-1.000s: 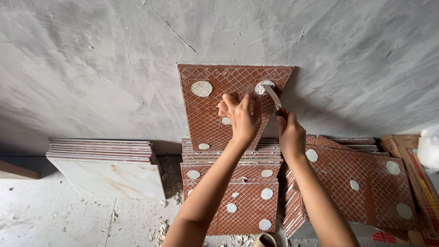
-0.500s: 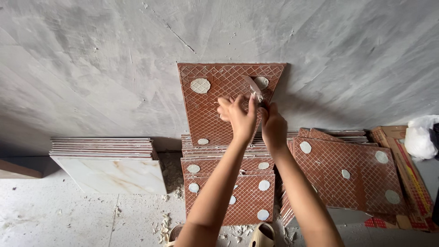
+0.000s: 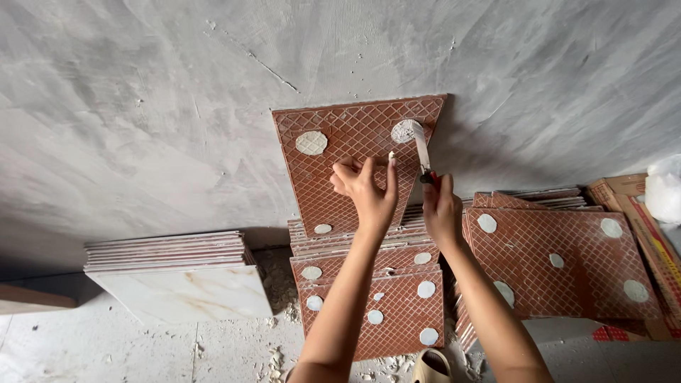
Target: The person uses a utility knife to scrape dried adhesive spots from the back of brown patterned tiles. They work on individual tiles, scraping the residue and then stacking the cleaned tiles.
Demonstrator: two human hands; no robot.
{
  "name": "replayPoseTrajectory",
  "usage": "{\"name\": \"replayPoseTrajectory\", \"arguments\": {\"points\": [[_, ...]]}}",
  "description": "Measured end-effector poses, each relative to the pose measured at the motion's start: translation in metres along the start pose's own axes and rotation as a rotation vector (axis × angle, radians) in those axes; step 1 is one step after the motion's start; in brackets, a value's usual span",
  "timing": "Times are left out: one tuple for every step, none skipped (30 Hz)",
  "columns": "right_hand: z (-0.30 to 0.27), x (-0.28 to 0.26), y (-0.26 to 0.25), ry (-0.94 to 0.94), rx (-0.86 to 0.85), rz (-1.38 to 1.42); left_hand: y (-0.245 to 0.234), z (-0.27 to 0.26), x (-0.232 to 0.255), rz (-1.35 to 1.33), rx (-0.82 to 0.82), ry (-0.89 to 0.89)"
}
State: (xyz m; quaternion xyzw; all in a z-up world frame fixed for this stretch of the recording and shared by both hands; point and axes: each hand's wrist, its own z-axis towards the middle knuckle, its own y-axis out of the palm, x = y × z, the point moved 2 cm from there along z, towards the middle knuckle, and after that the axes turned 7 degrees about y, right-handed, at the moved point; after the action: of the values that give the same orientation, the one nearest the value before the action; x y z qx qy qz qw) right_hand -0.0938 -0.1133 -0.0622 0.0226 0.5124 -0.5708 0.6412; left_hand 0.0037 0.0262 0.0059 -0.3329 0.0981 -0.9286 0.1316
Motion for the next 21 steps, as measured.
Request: {"name": "replayPoseTrajectory", "arguments": {"points": [[0.001,0.003,0.004,-0.011,0.016,0.013,0.002,-0.001,0.0,-0.018,-0.018,0.003],[0.002,0.005,0.008,-0.022,0.028,0.025,0.003,-0.001,-0.001,-0.033,-0.036,0.002],[0.002,0.007,0.011,-0.032,0.039,0.038,0.004,0.0,-0.004,-0.014,-0.057,0.033],[0.001,0.009,0.014,-0.026,0.033,0.062,0.004,0.001,-0.007,0.006,-0.081,0.06],[0.001,0.011,0.017,-0.019,0.026,0.087,0.004,0.002,-0.01,0.025,-0.105,0.088],[-0.001,0.012,0.019,-0.012,0.02,0.112,0.002,0.001,-0.013,0.021,-0.095,0.095],[-0.005,0.012,0.02,0.039,-0.023,0.133,-0.001,0.0,-0.016,0.016,-0.086,0.103],[-0.008,0.01,0.022,0.088,-0.063,0.158,-0.003,0.001,-0.019,0.013,-0.075,0.114],[-0.012,0.007,0.023,0.137,-0.104,0.183,-0.004,0.003,-0.02,0.052,-0.045,0.122],[-0.016,0.001,0.023,0.084,-0.078,0.165,-0.004,0.006,-0.022,0.09,-0.015,0.135],[-0.02,-0.005,0.023,0.031,-0.053,0.146,-0.006,0.007,-0.022,0.127,0.015,0.148],[-0.024,-0.012,0.022,-0.021,-0.026,0.126,-0.007,0.008,-0.023,0.146,0.018,0.147],[-0.026,-0.016,0.022,0.027,-0.005,0.113,-0.009,0.008,-0.023,0.164,0.021,0.147],[-0.026,-0.019,0.021,0.074,0.015,0.096,-0.01,0.008,-0.023,0.181,0.024,0.144],[-0.026,-0.021,0.021,0.122,0.035,0.079,-0.01,0.009,-0.025,0.198,0.044,0.16],[-0.025,-0.022,0.02,0.125,0.066,0.05,-0.01,0.01,-0.026,0.214,0.063,0.171],[-0.021,-0.022,0.019,0.127,0.096,0.02,-0.012,0.01,-0.027,0.231,0.082,0.182],[-0.016,-0.02,0.019,0.126,0.127,-0.005,-0.013,0.009,-0.029,0.237,0.059,0.187],[-0.01,-0.02,0.018,0.0,0.188,-0.137,-0.014,0.009,-0.03,0.243,0.036,0.191],[-0.002,-0.019,0.017,-0.13,0.247,-0.265,-0.015,0.009,-0.031,0.251,0.017,0.198],[0.005,-0.018,0.015,-0.26,0.305,-0.394,-0.015,0.009,-0.03,0.271,0.002,0.208]]}}
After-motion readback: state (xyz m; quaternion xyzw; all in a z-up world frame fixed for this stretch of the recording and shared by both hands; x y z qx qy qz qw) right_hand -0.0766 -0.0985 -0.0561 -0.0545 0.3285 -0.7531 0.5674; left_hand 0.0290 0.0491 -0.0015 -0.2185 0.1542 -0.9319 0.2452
